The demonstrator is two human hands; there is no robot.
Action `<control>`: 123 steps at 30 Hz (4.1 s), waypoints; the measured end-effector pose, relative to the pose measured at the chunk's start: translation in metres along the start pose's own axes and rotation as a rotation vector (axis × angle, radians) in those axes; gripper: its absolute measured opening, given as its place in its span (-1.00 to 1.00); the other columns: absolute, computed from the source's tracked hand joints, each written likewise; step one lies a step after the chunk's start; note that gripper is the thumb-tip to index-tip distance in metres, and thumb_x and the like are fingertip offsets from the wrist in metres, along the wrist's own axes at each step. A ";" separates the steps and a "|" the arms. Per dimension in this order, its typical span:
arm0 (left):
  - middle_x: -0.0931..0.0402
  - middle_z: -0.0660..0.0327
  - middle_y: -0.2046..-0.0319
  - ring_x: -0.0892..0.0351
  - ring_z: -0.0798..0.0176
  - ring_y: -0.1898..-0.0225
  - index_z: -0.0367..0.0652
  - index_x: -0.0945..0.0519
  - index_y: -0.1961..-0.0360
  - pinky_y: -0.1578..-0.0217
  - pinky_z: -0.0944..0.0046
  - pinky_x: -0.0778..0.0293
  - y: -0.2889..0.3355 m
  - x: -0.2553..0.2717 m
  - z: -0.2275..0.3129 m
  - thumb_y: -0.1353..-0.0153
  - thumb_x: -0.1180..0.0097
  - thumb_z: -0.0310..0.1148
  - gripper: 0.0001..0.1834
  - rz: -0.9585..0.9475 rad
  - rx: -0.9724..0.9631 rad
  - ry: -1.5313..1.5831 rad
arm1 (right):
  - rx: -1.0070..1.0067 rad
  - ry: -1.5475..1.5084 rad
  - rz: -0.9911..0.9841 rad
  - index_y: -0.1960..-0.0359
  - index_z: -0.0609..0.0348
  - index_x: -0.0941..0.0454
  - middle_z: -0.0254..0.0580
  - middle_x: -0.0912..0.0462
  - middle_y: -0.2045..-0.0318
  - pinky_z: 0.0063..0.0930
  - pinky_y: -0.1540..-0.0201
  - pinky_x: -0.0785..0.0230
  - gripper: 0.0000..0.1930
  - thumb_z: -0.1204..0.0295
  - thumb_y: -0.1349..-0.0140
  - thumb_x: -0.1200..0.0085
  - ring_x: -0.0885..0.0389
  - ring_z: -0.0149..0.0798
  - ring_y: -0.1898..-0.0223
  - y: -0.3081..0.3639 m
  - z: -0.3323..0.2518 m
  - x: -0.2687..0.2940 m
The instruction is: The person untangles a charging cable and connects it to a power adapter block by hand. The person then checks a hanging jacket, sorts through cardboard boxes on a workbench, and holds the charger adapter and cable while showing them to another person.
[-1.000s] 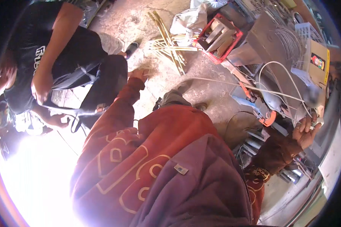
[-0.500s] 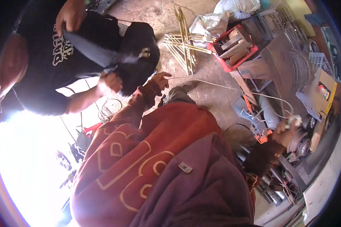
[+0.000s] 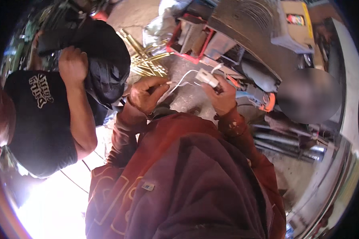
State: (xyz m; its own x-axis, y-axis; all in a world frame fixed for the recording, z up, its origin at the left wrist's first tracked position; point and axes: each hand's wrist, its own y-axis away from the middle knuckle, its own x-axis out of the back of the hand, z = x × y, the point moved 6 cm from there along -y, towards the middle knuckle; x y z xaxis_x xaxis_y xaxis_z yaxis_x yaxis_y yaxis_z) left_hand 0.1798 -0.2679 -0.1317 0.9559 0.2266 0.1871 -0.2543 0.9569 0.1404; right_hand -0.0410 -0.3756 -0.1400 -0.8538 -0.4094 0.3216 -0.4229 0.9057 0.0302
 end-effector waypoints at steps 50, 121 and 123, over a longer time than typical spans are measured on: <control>-0.40 0.13 0.50 -0.36 0.30 0.52 -0.21 -0.50 0.48 0.65 0.38 -0.20 0.073 -0.284 0.006 -0.24 0.00 -0.24 -0.74 -1.186 0.632 0.980 | -0.005 -1.389 0.607 -0.06 0.36 -0.46 0.14 -0.63 0.15 -0.67 0.76 0.05 -0.07 -0.31 -0.31 0.67 -0.23 -0.41 0.72 0.281 0.029 0.086; -0.57 0.29 0.47 -0.46 0.46 0.58 -0.19 -0.61 0.29 0.58 0.49 -0.33 0.254 -0.206 0.047 -0.18 -0.17 -0.37 -0.87 -0.451 0.091 0.394 | -0.093 -0.636 0.180 0.06 0.30 -0.55 -0.35 -0.59 0.41 -0.77 0.68 0.01 -0.72 0.53 -0.19 -0.18 -0.28 -0.64 0.64 0.407 -0.017 0.092; -0.58 0.29 0.45 -0.46 0.46 0.57 -0.20 -0.63 0.29 0.58 0.49 -0.33 0.250 -0.196 0.043 -0.20 -0.15 -0.40 -0.88 -0.461 0.095 0.364 | -0.121 -0.662 0.227 0.11 0.30 -0.57 -0.41 -0.53 0.49 -0.76 0.69 0.04 -0.78 0.53 -0.22 -0.15 -0.24 -0.65 0.67 0.404 -0.020 0.102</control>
State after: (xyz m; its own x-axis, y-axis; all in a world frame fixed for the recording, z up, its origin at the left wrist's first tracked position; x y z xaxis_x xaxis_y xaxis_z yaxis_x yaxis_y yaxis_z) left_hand -0.0778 -0.0810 -0.0918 0.9554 -0.1446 -0.2573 0.2031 0.9547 0.2175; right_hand -0.2930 -0.0495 -0.0759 -0.9383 -0.1557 -0.3089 -0.2091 0.9667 0.1479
